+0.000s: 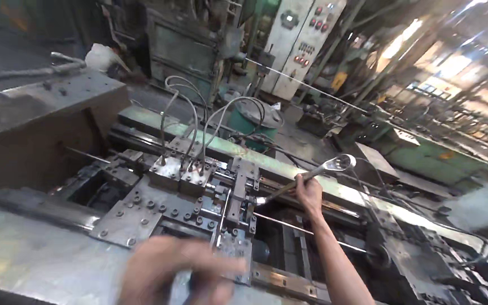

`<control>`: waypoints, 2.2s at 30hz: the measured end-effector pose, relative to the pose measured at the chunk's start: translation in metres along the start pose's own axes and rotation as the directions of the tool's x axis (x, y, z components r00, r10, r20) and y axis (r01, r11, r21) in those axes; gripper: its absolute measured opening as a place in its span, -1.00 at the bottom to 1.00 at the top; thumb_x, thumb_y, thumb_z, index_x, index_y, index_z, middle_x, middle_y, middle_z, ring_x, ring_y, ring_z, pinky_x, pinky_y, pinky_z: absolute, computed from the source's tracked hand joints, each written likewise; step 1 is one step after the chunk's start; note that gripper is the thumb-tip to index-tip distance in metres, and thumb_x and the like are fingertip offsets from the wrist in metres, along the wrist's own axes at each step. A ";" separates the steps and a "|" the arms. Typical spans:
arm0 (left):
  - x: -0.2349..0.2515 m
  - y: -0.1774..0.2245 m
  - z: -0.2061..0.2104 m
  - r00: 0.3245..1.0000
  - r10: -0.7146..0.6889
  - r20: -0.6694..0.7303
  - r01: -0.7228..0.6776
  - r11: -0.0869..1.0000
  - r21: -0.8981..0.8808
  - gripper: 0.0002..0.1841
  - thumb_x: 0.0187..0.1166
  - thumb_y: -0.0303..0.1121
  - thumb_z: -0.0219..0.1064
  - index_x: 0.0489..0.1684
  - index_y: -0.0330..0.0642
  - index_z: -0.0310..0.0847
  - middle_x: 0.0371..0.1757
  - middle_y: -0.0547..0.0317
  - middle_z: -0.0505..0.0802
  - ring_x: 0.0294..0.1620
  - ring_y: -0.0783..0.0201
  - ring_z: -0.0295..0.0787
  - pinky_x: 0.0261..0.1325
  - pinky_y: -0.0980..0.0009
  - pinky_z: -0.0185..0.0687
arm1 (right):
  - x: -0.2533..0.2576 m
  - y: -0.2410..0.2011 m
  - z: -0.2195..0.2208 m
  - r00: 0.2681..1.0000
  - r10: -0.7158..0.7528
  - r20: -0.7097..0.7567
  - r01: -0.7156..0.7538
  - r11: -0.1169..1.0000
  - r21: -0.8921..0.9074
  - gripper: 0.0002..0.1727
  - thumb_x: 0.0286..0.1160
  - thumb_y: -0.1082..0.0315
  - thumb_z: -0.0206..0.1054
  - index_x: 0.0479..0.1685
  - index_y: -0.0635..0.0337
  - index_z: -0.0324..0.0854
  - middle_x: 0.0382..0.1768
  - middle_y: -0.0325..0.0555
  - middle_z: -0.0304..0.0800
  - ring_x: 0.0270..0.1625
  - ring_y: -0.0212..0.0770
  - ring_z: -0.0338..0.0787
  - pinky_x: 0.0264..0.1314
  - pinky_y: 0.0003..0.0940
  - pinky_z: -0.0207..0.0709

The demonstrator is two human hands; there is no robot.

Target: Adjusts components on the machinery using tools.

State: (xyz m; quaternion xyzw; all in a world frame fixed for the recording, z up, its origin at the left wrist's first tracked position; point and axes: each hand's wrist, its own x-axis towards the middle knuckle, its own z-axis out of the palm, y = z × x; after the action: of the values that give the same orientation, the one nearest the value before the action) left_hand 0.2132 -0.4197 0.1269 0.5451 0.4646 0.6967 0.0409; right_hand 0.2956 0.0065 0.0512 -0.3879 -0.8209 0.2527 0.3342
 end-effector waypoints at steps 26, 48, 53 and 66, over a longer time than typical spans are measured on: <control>-0.037 -0.253 0.092 0.505 -0.845 -0.179 0.671 0.253 0.697 -0.35 0.42 -0.37 0.51 0.60 -0.13 0.49 0.63 -0.14 0.52 0.53 -0.13 0.59 0.41 0.02 0.67 | 0.071 -0.029 0.048 0.970 0.181 0.162 -0.168 0.982 -0.089 -0.59 0.80 0.07 0.09 -0.07 0.23 0.69 -0.48 0.04 0.85 -0.52 0.00 0.86 -0.38 0.08 0.78; -0.035 -0.235 0.098 0.540 -0.792 -0.284 0.643 0.170 0.747 -0.47 0.45 -0.45 0.39 0.50 -0.10 0.60 0.49 -0.02 0.73 0.39 -0.06 0.75 0.32 -0.03 0.70 | 0.152 -0.069 0.000 0.974 0.175 0.141 -0.170 0.166 0.971 -0.56 0.73 0.22 -0.01 -0.70 -0.17 0.20 -0.87 -0.46 0.15 -0.83 -0.46 0.17 -0.67 -0.54 0.23; -0.038 -0.239 0.104 0.577 -0.736 -0.355 0.676 0.186 0.713 -0.45 0.34 -0.48 0.52 0.41 -0.13 0.63 0.36 -0.10 0.79 0.26 -0.18 0.80 0.22 -0.20 0.70 | 0.139 -0.074 -0.008 0.981 0.147 0.124 -0.151 0.188 0.970 -0.57 0.70 0.27 -0.05 -0.69 -0.16 0.18 -0.85 -0.44 0.14 -0.81 -0.44 0.18 -0.65 -0.51 0.24; -0.029 -0.233 0.098 0.535 -0.773 -0.342 0.682 0.156 0.714 -0.43 0.41 -0.32 0.49 0.50 -0.09 0.62 0.31 -0.13 0.83 0.34 -0.16 0.77 0.39 -0.19 0.62 | 0.081 -0.100 -0.022 0.994 0.070 -0.081 0.066 0.203 0.977 -0.64 0.73 0.25 -0.05 -0.57 -0.16 0.34 -0.75 -0.49 0.37 -0.74 -0.50 0.35 -0.63 -0.55 0.35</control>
State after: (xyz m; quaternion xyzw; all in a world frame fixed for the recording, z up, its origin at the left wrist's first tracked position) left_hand 0.1983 -0.2454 -0.0577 0.2445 0.9170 0.2771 0.1502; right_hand 0.2271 0.0180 0.1617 -0.1040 -0.4573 0.6933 0.5472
